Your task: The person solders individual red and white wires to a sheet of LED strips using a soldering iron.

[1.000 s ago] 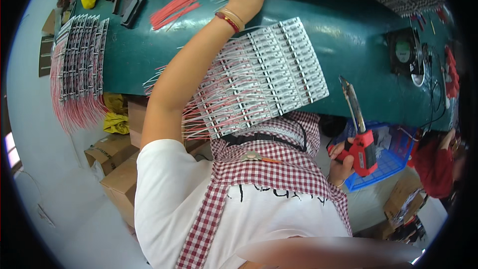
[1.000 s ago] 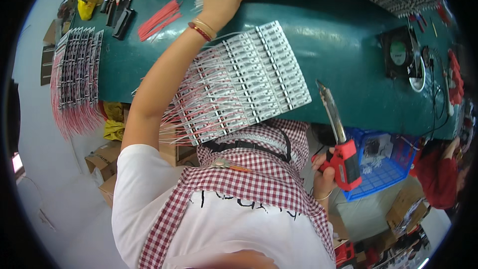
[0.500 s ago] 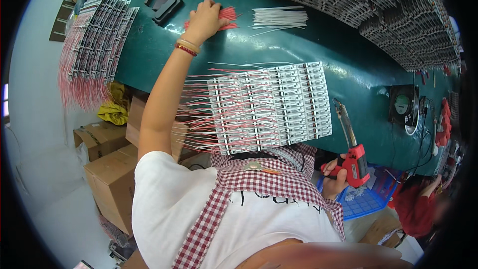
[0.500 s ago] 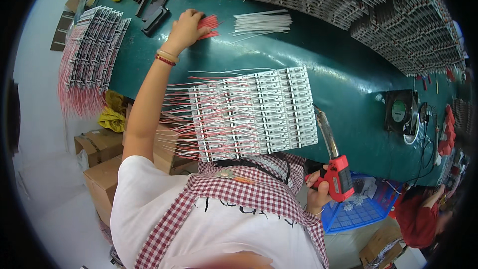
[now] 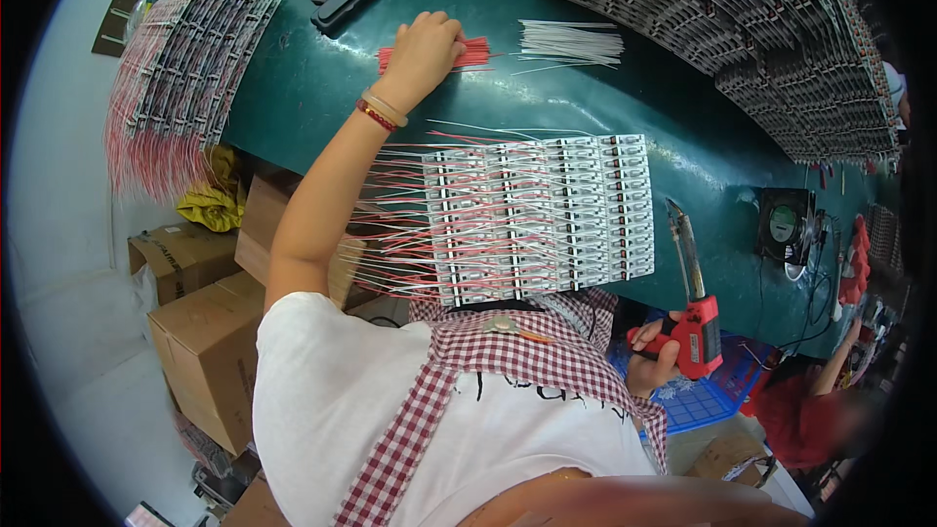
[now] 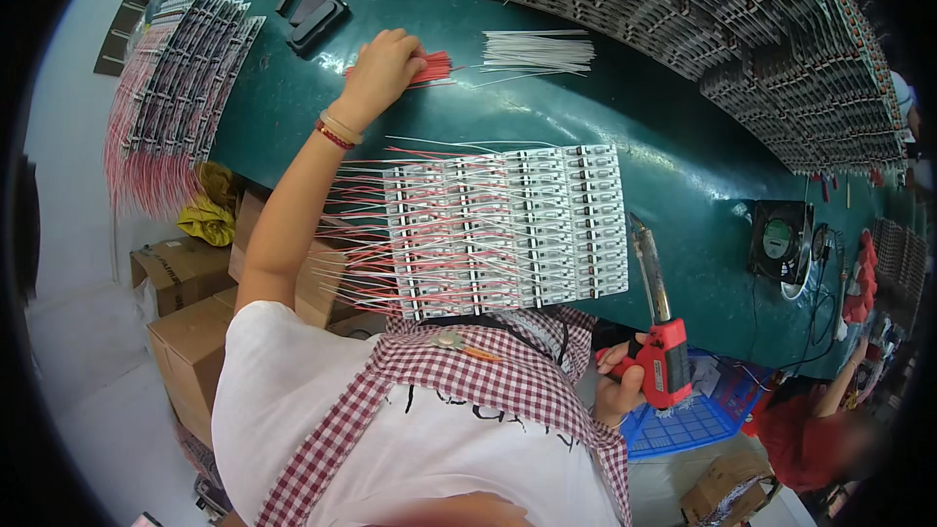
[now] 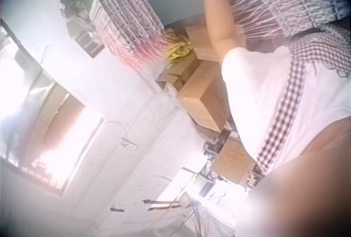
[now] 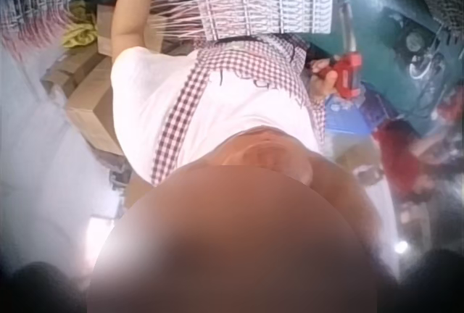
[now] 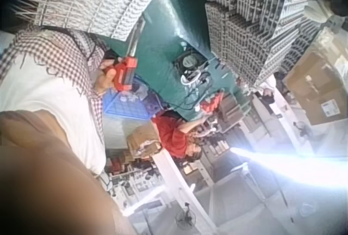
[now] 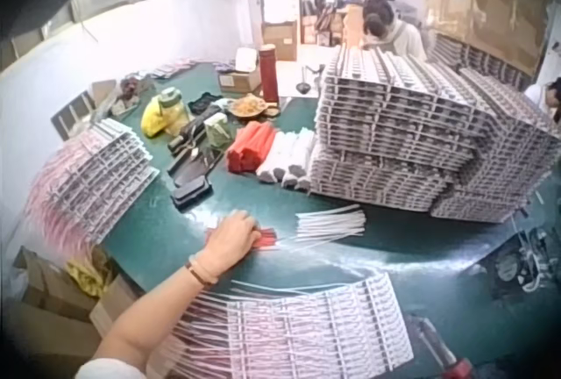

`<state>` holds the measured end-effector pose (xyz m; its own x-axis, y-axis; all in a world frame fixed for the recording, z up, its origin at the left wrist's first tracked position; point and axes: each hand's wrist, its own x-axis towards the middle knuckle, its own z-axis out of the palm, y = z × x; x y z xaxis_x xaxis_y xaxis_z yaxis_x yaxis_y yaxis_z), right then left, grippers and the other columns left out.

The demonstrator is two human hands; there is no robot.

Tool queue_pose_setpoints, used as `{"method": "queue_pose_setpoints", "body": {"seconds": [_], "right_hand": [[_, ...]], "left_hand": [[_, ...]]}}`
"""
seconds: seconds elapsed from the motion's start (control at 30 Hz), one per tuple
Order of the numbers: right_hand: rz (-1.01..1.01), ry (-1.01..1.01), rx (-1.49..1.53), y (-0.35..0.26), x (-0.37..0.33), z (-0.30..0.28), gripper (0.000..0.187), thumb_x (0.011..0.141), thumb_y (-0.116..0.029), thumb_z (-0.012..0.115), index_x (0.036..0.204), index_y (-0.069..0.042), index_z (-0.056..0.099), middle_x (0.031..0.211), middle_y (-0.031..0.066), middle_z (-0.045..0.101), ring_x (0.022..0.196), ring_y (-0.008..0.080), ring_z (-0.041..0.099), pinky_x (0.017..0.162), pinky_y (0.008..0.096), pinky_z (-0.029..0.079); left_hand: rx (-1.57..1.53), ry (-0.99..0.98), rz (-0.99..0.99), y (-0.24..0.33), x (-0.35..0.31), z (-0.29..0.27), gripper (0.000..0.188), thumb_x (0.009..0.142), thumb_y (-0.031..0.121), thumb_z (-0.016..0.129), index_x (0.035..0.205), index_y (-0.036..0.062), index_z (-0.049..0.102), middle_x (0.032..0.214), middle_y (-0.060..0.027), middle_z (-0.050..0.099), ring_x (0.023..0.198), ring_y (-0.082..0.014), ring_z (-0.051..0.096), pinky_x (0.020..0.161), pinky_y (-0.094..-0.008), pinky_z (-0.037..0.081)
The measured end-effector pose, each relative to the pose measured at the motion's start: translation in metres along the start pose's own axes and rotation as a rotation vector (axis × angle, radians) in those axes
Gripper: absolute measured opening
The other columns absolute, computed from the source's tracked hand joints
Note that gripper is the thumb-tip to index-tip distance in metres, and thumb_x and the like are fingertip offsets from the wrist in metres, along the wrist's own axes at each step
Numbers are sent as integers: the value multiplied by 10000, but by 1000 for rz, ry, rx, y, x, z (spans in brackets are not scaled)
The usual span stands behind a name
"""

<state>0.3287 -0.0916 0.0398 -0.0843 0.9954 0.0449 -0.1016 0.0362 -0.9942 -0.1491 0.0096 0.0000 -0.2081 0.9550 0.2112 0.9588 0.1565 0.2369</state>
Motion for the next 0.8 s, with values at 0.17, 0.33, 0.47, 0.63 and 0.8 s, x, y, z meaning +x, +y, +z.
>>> {"method": "queue_pose_setpoints", "body": {"seconds": [0.17, 0.33, 0.47, 0.63, 0.8], "right_hand": [[-13, -5, 4, 0, 2, -2, 541, 956, -422, 543, 1226, 40, 461, 684, 87, 528, 532, 139, 476, 512, 281, 429], [-6, 6, 0, -2, 3, 1, 541, 954, -420, 545, 1226, 41, 462, 684, 83, 529, 536, 136, 478, 522, 277, 432], [-51, -8, 11, 1, 5, 3, 504, 975, -387, 519, 1233, 41, 459, 694, 75, 525, 525, 117, 460, 500, 250, 411], [-24, 18, 16, 2, 2, -4, 524, 955, -402, 544, 1232, 34, 457, 686, 85, 535, 534, 136, 482, 516, 278, 433], [-13, 46, -7, -6, 6, 1, 530, 963, -411, 524, 1235, 39, 451, 692, 81, 532, 528, 126, 470, 514, 276, 435]], "left_hand": [[-112, 33, -28, -10, 4, 7, 134, 870, 185, 628, 881, 57, 669, 921, -101, 645, 948, -315, 594, 781, -455, 465], [-176, 84, 7, -14, 5, 4, 141, 873, 162, 619, 874, 31, 670, 864, -135, 648, 883, -344, 606, 770, -450, 483], [-186, 127, 69, -15, 5, -3, 137, 868, 130, 622, 924, 23, 686, 871, -151, 642, 873, -354, 600, 781, -432, 486], [-316, 193, -28, 12, 1, -31, 143, 910, 114, 594, 959, 8, 676, 884, -135, 668, 830, -290, 650, 764, -377, 518], [-1319, 381, -232, 54, -21, -42, 248, 1030, 162, 490, 1110, -42, 608, 898, -40, 668, 874, -114, 646, 801, -245, 521]]}}
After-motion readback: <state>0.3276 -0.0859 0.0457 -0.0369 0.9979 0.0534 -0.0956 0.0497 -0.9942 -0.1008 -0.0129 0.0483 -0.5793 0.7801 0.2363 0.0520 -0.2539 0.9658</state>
